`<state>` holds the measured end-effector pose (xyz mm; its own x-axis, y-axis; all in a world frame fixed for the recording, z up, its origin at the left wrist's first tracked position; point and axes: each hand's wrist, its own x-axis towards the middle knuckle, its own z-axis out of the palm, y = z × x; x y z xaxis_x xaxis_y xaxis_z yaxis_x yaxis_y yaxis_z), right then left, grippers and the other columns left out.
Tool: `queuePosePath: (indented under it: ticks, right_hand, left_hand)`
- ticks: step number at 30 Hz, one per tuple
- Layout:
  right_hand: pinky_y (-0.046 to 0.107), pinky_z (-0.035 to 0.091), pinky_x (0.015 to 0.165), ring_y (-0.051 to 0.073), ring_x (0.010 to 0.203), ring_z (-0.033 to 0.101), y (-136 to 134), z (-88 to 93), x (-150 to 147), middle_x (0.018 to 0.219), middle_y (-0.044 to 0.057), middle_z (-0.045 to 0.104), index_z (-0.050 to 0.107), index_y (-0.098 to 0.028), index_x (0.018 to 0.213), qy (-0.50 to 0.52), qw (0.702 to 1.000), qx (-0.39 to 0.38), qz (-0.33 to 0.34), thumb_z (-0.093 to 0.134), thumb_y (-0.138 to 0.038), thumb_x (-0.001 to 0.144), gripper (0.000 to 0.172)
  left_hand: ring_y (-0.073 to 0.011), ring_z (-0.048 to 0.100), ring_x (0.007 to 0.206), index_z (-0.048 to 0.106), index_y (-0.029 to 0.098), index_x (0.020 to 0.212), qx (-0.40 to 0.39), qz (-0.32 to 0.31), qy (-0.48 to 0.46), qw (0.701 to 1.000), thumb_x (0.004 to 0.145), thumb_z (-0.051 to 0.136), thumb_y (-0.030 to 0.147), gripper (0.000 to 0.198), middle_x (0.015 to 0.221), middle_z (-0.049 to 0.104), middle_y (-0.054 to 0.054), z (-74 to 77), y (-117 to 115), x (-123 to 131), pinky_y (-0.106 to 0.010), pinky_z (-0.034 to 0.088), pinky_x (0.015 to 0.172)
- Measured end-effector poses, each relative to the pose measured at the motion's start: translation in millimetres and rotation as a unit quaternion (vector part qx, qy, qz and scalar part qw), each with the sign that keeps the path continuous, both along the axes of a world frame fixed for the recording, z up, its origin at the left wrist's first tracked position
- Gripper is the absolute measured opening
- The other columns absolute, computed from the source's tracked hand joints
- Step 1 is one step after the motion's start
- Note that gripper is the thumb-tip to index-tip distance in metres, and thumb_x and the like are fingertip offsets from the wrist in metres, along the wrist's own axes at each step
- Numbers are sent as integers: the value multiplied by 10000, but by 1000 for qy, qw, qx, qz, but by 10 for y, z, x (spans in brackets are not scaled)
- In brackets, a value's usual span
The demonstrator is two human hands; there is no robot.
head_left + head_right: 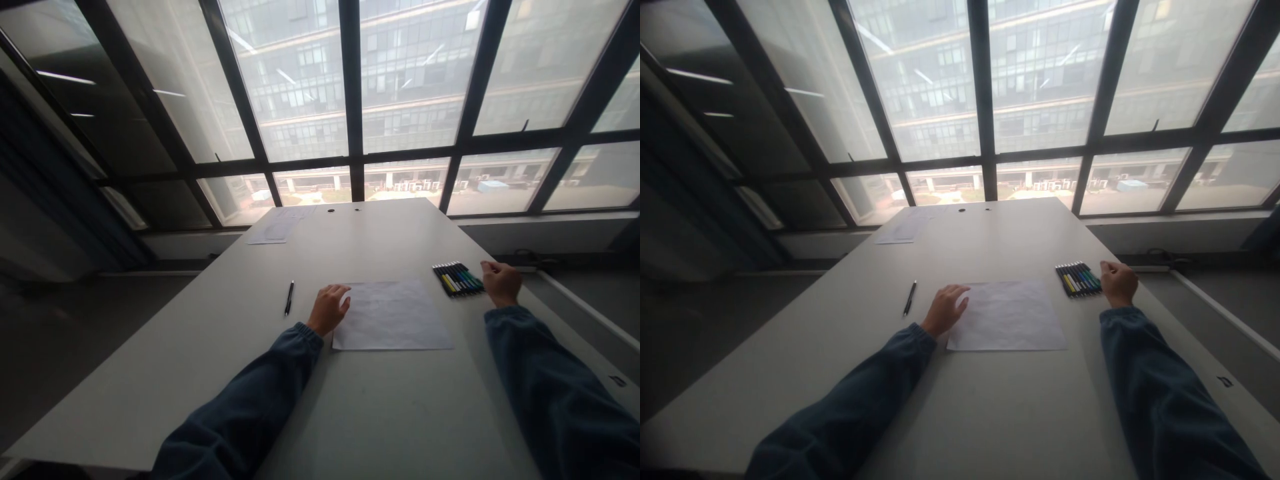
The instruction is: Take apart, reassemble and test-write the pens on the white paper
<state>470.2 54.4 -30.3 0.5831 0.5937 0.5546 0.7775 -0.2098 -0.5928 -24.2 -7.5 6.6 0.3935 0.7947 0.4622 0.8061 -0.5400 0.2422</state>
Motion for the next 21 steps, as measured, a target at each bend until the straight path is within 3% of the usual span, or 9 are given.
queuePosePath:
  ticks: [4, 7, 11, 17, 21]
  right_hand:
    - [311, 454, 759, 224, 766, 626, 24, 205, -428, 845, 109, 722, 764, -134, 863, -6, 992, 54, 111, 545, -391, 847, 338]
    - [304, 461, 768, 210, 748, 616, -28, 351, -884, 841, 99, 713, 752, -159, 832, -2, 982, 40, 185, 555, -384, 867, 301]
    - [319, 481, 743, 211, 740, 611, -207, 481, -1536, 844, 90, 706, 746, -181, 814, 7, 944, 25, 329, 574, -412, 878, 295]
    - [356, 493, 770, 223, 797, 613, -558, 398, -2359, 816, 75, 692, 733, -222, 774, -28, 834, 3, 552, 558, -405, 926, 295]
    - [360, 496, 765, 225, 806, 609, -669, 277, -2606, 817, 74, 698, 743, -245, 783, -54, 779, -18, 624, 567, -404, 929, 279]
  left_hand:
    - [-266, 585, 1080, 643, 203, 1166, 1, 121, 30, 992, 901, 545, 246, 286, 1143, 671, -99, 91, 85, -334, -412, 433, 971]
    - [-306, 566, 1081, 634, 176, 1173, -9, 233, 40, 972, 891, 556, 294, 315, 1155, 650, -132, 110, 219, -680, -424, 449, 934]
    - [-327, 564, 1082, 625, 163, 1153, -55, 345, 31, 936, 902, 534, 387, 349, 1135, 617, -171, 93, 347, -1046, -428, 451, 919]
    - [-311, 627, 1015, 576, 140, 1143, -147, 398, 48, 904, 885, 533, 514, 456, 1109, 619, -188, 28, 388, -1170, -385, 475, 851]
    - [-278, 657, 989, 587, 119, 1119, -154, 377, 49, 912, 892, 554, 365, 336, 1076, 652, -200, -15, 424, -1193, -343, 481, 839]
